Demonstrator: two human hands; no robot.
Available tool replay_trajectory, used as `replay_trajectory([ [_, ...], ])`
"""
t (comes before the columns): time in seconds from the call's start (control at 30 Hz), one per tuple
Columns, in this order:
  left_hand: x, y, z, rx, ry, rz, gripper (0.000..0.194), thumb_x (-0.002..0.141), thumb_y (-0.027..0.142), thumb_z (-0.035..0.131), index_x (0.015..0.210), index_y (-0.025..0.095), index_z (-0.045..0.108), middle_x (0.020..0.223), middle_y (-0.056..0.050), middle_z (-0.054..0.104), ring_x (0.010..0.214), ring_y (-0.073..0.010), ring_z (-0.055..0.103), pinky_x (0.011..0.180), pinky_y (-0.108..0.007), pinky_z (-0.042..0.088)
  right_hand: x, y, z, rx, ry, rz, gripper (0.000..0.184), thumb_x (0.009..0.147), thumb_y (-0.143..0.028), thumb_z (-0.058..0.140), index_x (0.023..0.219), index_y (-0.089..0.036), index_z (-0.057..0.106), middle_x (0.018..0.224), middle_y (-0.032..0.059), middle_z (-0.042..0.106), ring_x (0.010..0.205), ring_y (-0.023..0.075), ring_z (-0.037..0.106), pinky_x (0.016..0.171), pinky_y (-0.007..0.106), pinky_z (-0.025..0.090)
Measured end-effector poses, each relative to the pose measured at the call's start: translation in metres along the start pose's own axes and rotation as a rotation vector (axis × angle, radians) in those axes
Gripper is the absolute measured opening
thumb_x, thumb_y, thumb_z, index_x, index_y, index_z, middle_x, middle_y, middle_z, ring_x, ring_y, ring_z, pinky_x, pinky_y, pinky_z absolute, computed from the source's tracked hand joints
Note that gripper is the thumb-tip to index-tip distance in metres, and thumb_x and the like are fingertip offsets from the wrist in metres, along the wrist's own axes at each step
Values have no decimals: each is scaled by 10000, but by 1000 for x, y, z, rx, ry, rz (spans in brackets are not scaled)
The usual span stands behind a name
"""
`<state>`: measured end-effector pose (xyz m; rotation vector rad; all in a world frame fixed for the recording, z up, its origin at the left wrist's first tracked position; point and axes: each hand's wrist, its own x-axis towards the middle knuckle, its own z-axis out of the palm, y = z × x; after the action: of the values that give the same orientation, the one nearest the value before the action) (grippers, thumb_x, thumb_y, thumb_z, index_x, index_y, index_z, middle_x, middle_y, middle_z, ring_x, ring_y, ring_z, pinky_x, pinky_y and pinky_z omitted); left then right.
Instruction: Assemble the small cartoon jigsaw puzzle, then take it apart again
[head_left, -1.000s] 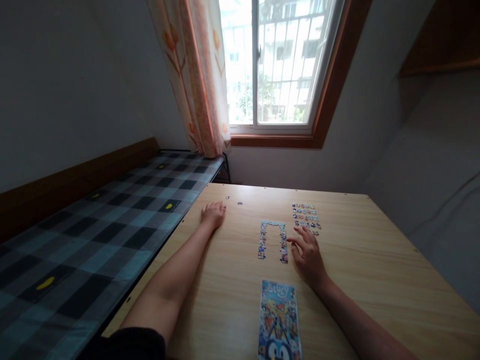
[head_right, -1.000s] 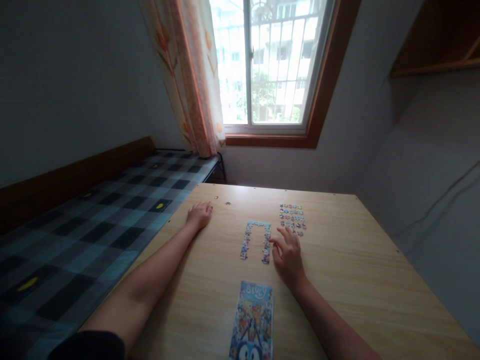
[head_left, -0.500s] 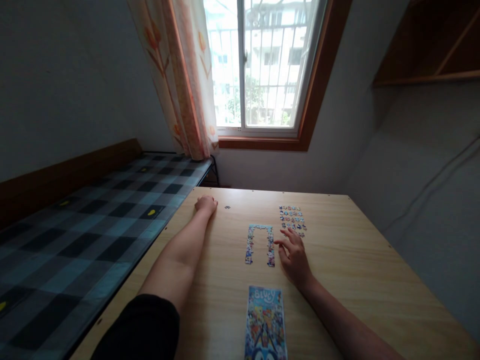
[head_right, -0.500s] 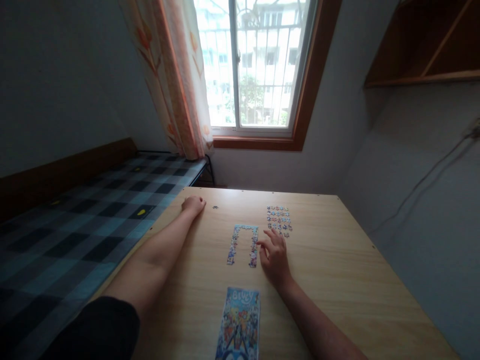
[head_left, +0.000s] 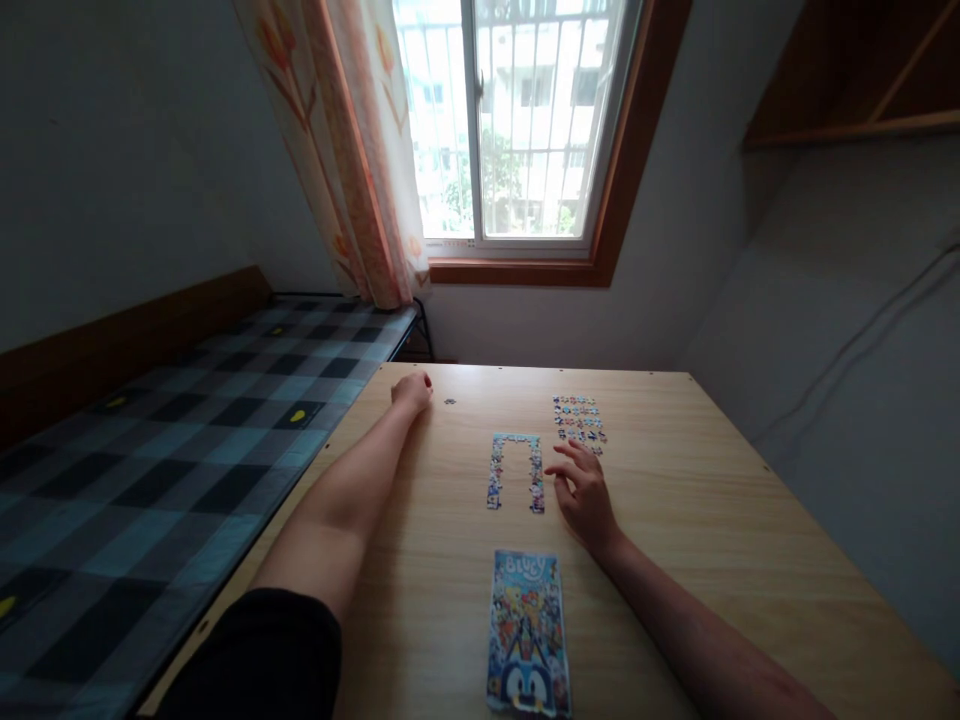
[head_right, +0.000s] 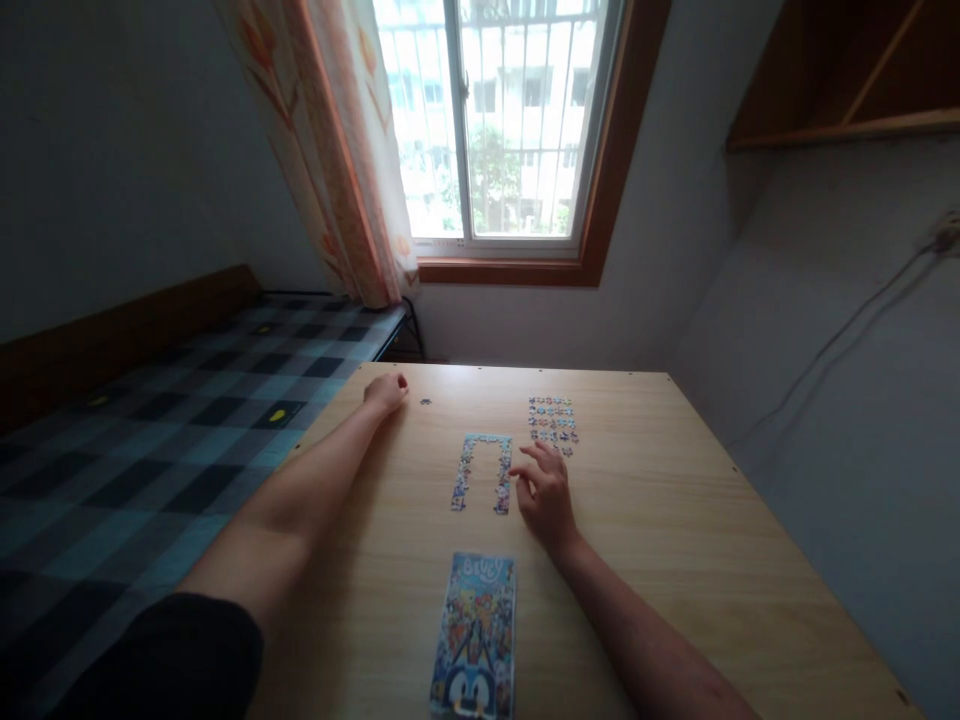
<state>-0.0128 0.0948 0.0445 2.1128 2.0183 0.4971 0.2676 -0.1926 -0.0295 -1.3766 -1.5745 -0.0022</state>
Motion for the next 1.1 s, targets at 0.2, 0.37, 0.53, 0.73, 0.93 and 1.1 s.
replay_trajectory([
  [0.2,-63,33,-7,-314,-3,200,288,916,360,578,1069,177,740,972,-68,755,844,-175,682,767,-269,520,1,4,0,-2,98,28,263,844,-106,525,825,-242,750,1248,86,659,1332,292,474,1138,567,357],
  [0.37,-154,48,18,-810,-433,316,432,857,508,623,1012,129,760,587,1,597,503,-109,505,493,-230,392,9,-10,2,-28,80,-57,247,871,-125,539,894,-249,751,1225,76,678,1344,284,479,1152,568,339],
  [0.53,-202,51,41,-997,-522,280,445,754,490,740,1036,145,726,608,24,595,518,-101,491,522,-229,381,31,-35,1,-17,-29,-226,195,907,-183,605,949,-301,754,1090,20,744,1240,242,584,1220,545,248],
  [0.73,-203,47,48,-1097,-419,200,380,741,465,748,952,159,673,639,0,655,512,-108,504,513,-225,373,30,-35,9,-15,-86,-288,101,904,-245,684,886,-313,756,934,-11,769,1137,236,635,1210,547,258],
  [0.93,-209,47,49,-1062,-448,248,367,846,474,643,1050,170,665,666,2,646,567,-130,548,550,-238,413,19,-36,17,3,-182,-329,125,903,-254,691,957,-343,760,1040,-15,767,1178,234,616,1212,537,263],
  [1.1,-211,48,48,-1009,-448,313,346,885,443,603,1089,171,672,696,-2,645,627,-142,572,609,-251,448,19,-36,19,6,-236,-315,143,919,-241,670,973,-338,761,1014,-17,774,1144,225,631,1212,544,260],
])
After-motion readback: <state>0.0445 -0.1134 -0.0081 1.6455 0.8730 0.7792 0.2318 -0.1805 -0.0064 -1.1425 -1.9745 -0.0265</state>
